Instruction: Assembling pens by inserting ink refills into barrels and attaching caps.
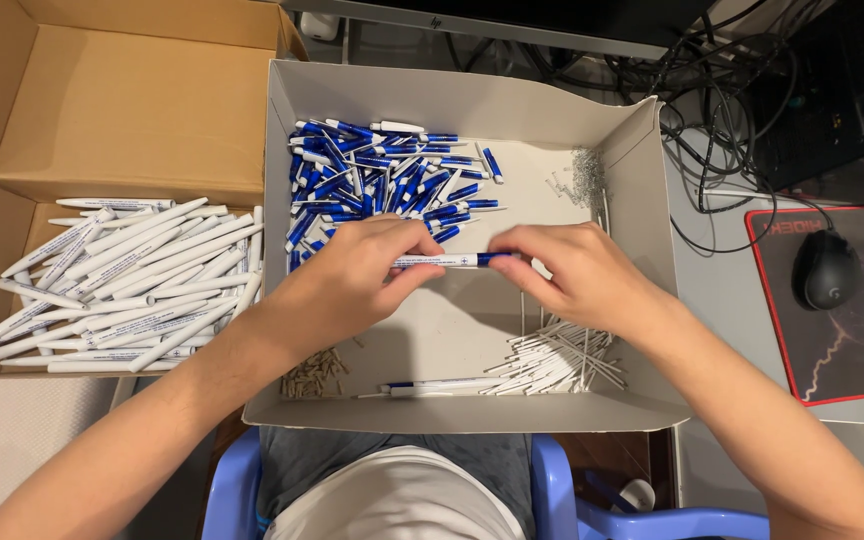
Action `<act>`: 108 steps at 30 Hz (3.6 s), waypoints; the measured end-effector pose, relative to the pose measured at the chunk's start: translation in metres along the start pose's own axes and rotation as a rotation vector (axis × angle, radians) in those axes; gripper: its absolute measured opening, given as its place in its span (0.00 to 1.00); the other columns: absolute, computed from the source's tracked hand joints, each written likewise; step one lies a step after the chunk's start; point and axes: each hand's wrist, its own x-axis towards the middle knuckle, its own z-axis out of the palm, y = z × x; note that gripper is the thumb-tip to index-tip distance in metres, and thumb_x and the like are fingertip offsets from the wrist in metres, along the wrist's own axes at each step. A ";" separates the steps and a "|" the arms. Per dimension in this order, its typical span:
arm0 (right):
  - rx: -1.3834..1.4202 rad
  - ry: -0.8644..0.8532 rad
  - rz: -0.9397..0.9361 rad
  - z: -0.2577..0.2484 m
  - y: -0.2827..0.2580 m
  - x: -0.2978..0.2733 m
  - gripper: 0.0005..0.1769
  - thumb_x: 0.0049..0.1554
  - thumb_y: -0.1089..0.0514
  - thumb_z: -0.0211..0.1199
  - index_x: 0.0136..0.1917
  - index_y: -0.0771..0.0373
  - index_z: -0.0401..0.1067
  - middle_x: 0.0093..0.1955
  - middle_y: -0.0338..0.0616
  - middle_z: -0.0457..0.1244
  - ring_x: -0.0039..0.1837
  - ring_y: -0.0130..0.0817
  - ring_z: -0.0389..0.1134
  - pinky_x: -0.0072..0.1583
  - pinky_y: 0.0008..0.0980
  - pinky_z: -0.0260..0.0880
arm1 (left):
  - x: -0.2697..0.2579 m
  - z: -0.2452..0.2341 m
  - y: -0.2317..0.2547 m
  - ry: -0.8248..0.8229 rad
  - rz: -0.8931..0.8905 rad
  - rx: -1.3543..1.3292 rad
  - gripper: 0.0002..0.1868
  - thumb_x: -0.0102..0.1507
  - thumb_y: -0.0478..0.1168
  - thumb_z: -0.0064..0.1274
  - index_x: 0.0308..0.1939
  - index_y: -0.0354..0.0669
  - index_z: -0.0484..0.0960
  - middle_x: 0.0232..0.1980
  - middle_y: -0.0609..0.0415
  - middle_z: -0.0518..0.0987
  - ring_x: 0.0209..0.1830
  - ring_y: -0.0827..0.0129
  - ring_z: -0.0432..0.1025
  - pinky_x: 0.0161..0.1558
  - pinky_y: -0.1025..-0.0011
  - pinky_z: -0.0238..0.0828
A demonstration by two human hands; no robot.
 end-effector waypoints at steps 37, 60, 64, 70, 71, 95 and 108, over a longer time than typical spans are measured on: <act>0.744 0.143 0.152 -0.028 -0.048 0.016 0.23 0.60 0.72 0.60 0.69 0.74 0.67 0.45 0.57 0.71 0.43 0.40 0.76 0.42 0.32 0.78 | 0.017 -0.015 0.050 -0.403 -0.359 -0.664 0.17 0.71 0.44 0.39 0.50 0.32 0.75 0.42 0.35 0.88 0.43 0.58 0.86 0.49 0.65 0.86; 0.214 -0.241 0.108 -0.024 -0.028 0.028 0.18 0.62 0.60 0.58 0.65 0.66 0.73 0.50 0.44 0.70 0.51 0.35 0.70 0.57 0.33 0.67 | -0.052 -0.038 0.005 -0.381 -0.113 0.472 0.08 0.68 0.50 0.55 0.42 0.53 0.80 0.37 0.63 0.84 0.41 0.60 0.79 0.26 0.58 0.75; 0.151 -0.353 0.012 -0.005 -0.031 0.035 0.25 0.67 0.55 0.48 0.76 0.64 0.60 0.56 0.46 0.66 0.58 0.40 0.68 0.59 0.41 0.66 | -0.055 -0.034 0.005 -0.406 -0.066 0.548 0.11 0.67 0.50 0.58 0.35 0.52 0.78 0.33 0.61 0.83 0.36 0.59 0.79 0.26 0.58 0.76; 0.341 -0.449 -0.143 0.042 -0.048 0.048 0.29 0.61 0.64 0.62 0.72 0.76 0.60 0.56 0.57 0.66 0.48 0.43 0.73 0.52 0.41 0.77 | -0.057 -0.053 0.017 -0.386 -0.101 0.604 0.07 0.68 0.46 0.55 0.37 0.53 0.77 0.29 0.61 0.78 0.31 0.60 0.77 0.25 0.59 0.74; 0.259 -0.649 0.051 0.049 -0.051 0.053 0.22 0.63 0.57 0.61 0.66 0.63 0.60 0.54 0.49 0.68 0.45 0.42 0.72 0.47 0.41 0.74 | -0.059 -0.056 0.018 -0.371 -0.107 0.593 0.06 0.68 0.44 0.55 0.38 0.53 0.76 0.28 0.62 0.77 0.31 0.60 0.76 0.24 0.59 0.72; 0.024 -0.634 -0.084 0.058 -0.036 0.026 0.17 0.64 0.46 0.57 0.60 0.57 0.70 0.49 0.45 0.65 0.51 0.55 0.73 0.46 0.56 0.78 | -0.058 0.030 0.009 -1.010 -0.092 0.639 0.16 0.57 0.23 0.51 0.20 0.49 0.74 0.19 0.59 0.68 0.16 0.70 0.63 0.21 0.70 0.58; -0.122 -0.849 0.081 0.043 -0.039 0.004 0.16 0.62 0.45 0.60 0.59 0.52 0.72 0.51 0.42 0.69 0.55 0.50 0.73 0.53 0.52 0.77 | -0.052 0.037 0.009 -0.959 -0.167 0.593 0.16 0.63 0.25 0.48 0.24 0.49 0.75 0.20 0.57 0.75 0.15 0.73 0.66 0.22 0.75 0.62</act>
